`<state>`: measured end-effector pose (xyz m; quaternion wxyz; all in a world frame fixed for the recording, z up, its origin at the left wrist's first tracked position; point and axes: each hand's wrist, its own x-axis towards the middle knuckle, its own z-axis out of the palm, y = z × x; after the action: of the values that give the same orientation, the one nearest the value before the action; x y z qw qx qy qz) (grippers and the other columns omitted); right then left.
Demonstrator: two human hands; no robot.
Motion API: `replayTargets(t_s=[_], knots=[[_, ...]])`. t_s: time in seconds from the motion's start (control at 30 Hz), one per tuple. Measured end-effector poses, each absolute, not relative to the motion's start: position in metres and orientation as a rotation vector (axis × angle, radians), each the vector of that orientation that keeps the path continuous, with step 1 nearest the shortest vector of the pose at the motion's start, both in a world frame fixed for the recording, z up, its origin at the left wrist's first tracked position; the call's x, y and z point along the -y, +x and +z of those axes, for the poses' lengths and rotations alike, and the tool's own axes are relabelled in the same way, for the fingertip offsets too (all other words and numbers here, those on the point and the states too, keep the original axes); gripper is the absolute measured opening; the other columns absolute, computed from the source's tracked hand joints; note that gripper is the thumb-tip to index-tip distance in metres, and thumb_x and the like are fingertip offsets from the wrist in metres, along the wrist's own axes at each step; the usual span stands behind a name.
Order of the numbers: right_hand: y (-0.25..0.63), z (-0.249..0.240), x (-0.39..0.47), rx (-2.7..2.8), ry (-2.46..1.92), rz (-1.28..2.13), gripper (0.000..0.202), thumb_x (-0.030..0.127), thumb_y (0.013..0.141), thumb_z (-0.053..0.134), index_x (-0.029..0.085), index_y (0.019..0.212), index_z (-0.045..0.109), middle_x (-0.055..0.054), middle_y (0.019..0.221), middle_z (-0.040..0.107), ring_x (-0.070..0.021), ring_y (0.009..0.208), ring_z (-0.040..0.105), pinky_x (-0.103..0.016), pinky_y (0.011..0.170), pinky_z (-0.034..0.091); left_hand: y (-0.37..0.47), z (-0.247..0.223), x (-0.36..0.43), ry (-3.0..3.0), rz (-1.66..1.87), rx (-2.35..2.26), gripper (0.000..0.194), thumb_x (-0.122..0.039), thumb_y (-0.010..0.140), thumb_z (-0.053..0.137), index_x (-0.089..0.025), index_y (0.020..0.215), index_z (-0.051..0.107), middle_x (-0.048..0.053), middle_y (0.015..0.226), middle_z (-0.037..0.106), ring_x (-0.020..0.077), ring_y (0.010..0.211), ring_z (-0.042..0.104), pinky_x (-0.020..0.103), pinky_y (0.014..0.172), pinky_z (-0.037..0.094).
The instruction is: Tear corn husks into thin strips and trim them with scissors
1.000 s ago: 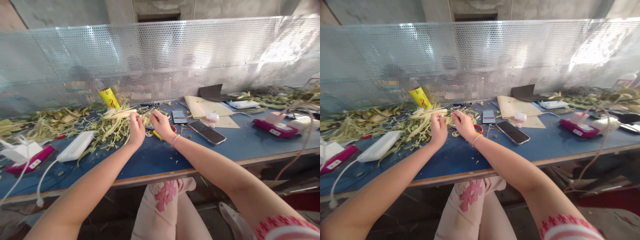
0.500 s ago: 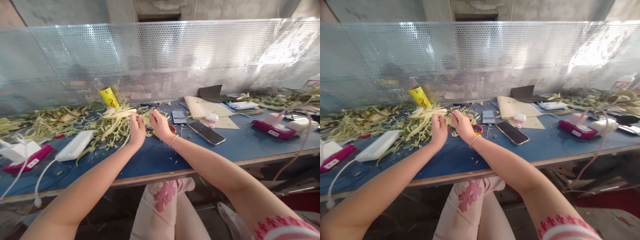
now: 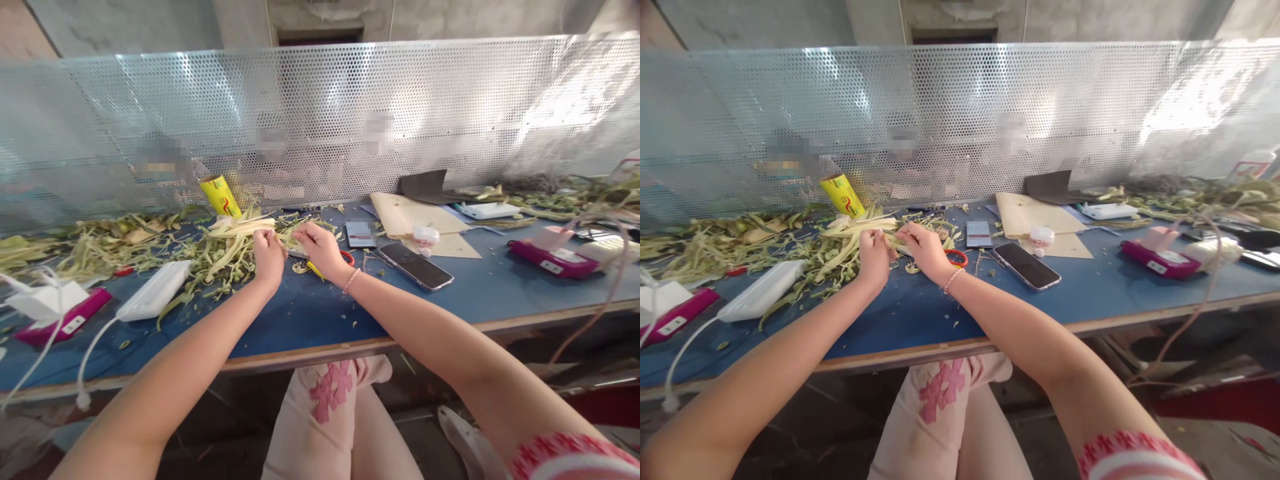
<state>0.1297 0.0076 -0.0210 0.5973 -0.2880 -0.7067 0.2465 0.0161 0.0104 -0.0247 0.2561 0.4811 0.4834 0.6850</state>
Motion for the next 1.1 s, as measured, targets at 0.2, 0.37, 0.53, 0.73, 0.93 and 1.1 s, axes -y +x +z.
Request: replayTargets(t_s=[0.2,0.37,0.53,0.73,0.93,1.1], knots=[[0.132,-0.022,-0.012,1.554,-0.716,0.681,0.018,0.033,0.079,0.047,0.019,0.068,0.051,0.006,0.054,0.036,-0.0077,0.051,0.033,-0.021,0.052,0.031,0.013,-0.020,-0.006,1.437,1.831,-1.234,0.020,-0.039,0.085,0.043,-0.022,0.079,0.034,-0.009,0.050,0.036,0.0059,0.035,0.035,0.020,0.039,0.030],[0.137,-0.022,-0.015,1.564,-0.769,0.620,0.018,0.033,0.079,0.047,0.019,0.069,0.052,0.006,0.053,0.037,-0.0075,0.051,0.032,-0.021,0.052,0.030,0.014,-0.018,-0.005,1.336,1.713,-1.042,0.025,-0.042,0.082,0.049,-0.022,0.075,0.035,-0.010,0.047,0.038,0.0061,0.035,0.035,0.020,0.040,0.031],[0.140,-0.023,-0.017,1.559,-0.782,0.508,0.018,0.033,0.080,0.047,0.019,0.070,0.053,0.005,0.057,0.045,-0.0085,0.055,0.038,-0.021,0.057,0.033,0.020,-0.011,0.003,1.019,1.488,-0.889,0.027,-0.040,0.075,0.058,-0.018,0.071,0.043,-0.005,0.051,0.048,0.0071,0.044,0.048,0.020,0.046,0.040],[0.143,-0.021,-0.018,1.528,-0.803,0.473,0.018,0.033,0.080,0.046,0.019,0.071,0.052,0.004,0.059,0.046,-0.0091,0.057,0.040,-0.022,0.057,0.033,0.019,-0.011,0.007,1.134,1.386,-0.845,0.032,-0.034,0.056,0.074,-0.014,0.061,0.050,-0.005,0.050,0.051,0.0047,0.046,0.048,0.017,0.047,0.041],[0.145,-0.019,-0.019,1.482,-0.836,0.508,0.019,0.035,0.079,0.047,0.019,0.069,0.051,0.005,0.056,0.043,-0.0092,0.056,0.037,-0.022,0.055,0.032,0.016,-0.013,0.003,1.197,1.405,-0.881,0.032,-0.032,0.049,0.078,-0.013,0.062,0.056,-0.005,0.048,0.051,0.0036,0.045,0.047,0.015,0.045,0.039],[0.146,-0.017,-0.021,1.434,-0.841,0.529,0.019,0.033,0.079,0.048,0.019,0.067,0.050,0.006,0.054,0.040,-0.0085,0.053,0.036,-0.022,0.054,0.030,0.015,-0.011,0.003,1.209,1.379,-0.904,0.032,-0.029,0.045,0.080,-0.012,0.064,0.060,-0.004,0.049,0.053,0.0041,0.045,0.046,0.017,0.045,0.039]])
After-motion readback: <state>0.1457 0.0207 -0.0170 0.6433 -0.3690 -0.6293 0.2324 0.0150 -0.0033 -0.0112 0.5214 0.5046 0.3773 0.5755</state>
